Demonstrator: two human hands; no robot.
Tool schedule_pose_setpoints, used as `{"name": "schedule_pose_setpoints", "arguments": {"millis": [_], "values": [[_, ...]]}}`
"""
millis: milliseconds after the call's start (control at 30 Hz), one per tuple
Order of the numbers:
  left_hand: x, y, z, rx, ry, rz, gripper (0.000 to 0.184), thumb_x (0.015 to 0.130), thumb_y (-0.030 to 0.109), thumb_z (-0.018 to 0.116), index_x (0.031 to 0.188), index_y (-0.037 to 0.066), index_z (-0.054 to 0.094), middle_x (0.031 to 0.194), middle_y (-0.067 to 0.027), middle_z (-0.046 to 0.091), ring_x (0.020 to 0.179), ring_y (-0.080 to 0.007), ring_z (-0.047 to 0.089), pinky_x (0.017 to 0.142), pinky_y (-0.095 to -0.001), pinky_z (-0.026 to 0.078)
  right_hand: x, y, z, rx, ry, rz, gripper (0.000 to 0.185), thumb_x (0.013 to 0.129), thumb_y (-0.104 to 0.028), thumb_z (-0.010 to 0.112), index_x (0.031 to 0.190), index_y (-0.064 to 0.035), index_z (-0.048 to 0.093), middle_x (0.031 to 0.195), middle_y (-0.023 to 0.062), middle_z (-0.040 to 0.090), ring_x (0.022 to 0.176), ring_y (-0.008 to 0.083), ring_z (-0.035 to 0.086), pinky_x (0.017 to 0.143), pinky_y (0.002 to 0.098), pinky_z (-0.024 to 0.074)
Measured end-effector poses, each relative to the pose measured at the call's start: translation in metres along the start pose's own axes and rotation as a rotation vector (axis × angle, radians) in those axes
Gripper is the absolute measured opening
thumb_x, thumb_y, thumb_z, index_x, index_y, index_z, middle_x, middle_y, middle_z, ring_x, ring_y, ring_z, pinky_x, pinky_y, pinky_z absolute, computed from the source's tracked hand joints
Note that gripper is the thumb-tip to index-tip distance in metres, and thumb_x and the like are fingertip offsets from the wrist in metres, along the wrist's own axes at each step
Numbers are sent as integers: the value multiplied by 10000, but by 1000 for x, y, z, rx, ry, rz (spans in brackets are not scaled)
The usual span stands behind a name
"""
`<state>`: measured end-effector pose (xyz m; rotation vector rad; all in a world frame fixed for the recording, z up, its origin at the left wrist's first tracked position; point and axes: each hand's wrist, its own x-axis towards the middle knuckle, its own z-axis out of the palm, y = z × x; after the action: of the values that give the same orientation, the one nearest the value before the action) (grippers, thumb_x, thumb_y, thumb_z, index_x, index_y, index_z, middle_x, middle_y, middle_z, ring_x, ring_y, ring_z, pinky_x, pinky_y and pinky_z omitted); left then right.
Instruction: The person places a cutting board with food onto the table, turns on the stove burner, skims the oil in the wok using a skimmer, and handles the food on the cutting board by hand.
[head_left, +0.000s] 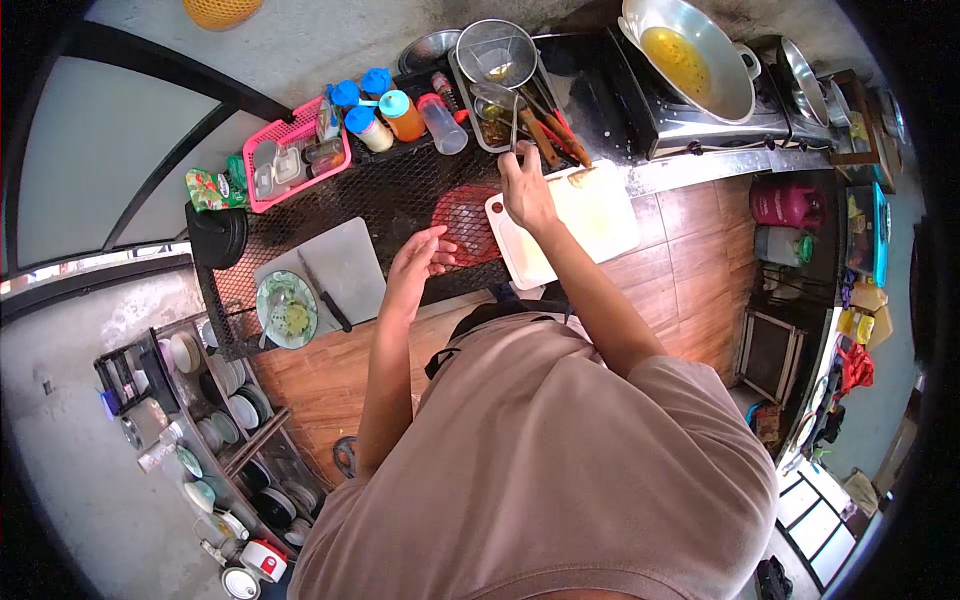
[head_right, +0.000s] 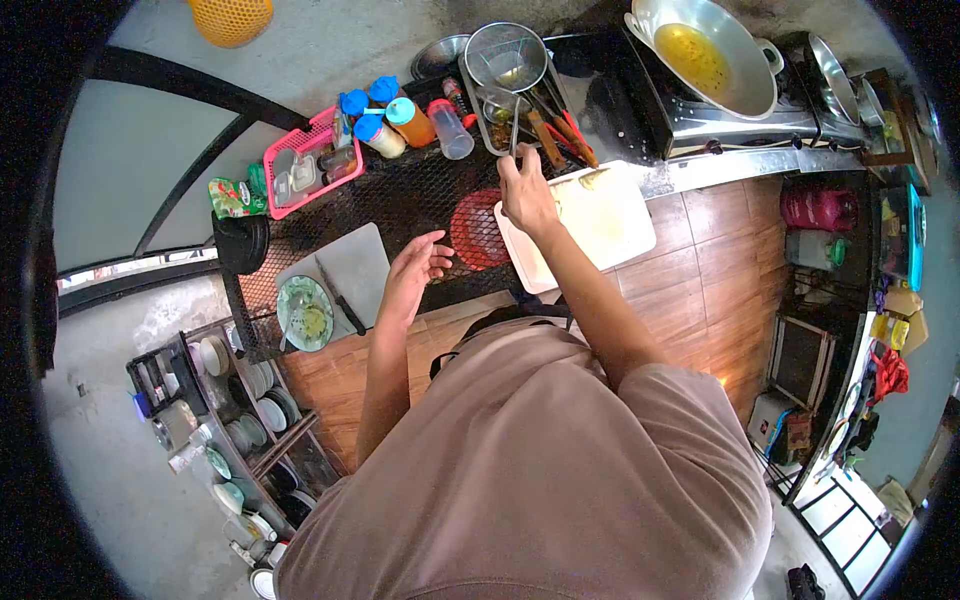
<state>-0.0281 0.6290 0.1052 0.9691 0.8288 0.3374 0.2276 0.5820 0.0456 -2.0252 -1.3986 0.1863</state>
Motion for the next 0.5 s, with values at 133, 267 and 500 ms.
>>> {"name": "schedule_pose_setpoints", "arguments": {"millis": [133,267,500], "values": [[2,-2,-1,10,-9,23,386,1054,270,479,1346,26,544,1089,-73,658,935,-118,603,811,-259,457,-22,-4,-4,-44,-145,41,276,848,-53,595,1100,-43,483,1299,314,425,1173,501,476,958,509,476],[4,-4,-1,1,-7,22,384,1052,271,483,1343,29,547,1085,-68,655,926,-114,599,808,-258,452,-38,-8,-12,1,-95,40,266,865,-98,617,1093,-51,488,1322,315,420,1186,490,474,959,504,477],[8,-3,7,4,-40,14,376,1053,269,477,1335,32,551,1085,-69,659,932,-121,605,816,-261,453,-47,-16,-25,-36,-120,44,255,877,-97,607,1098,-28,499,1313,313,430,1180,483,483,991,489,456]]}}
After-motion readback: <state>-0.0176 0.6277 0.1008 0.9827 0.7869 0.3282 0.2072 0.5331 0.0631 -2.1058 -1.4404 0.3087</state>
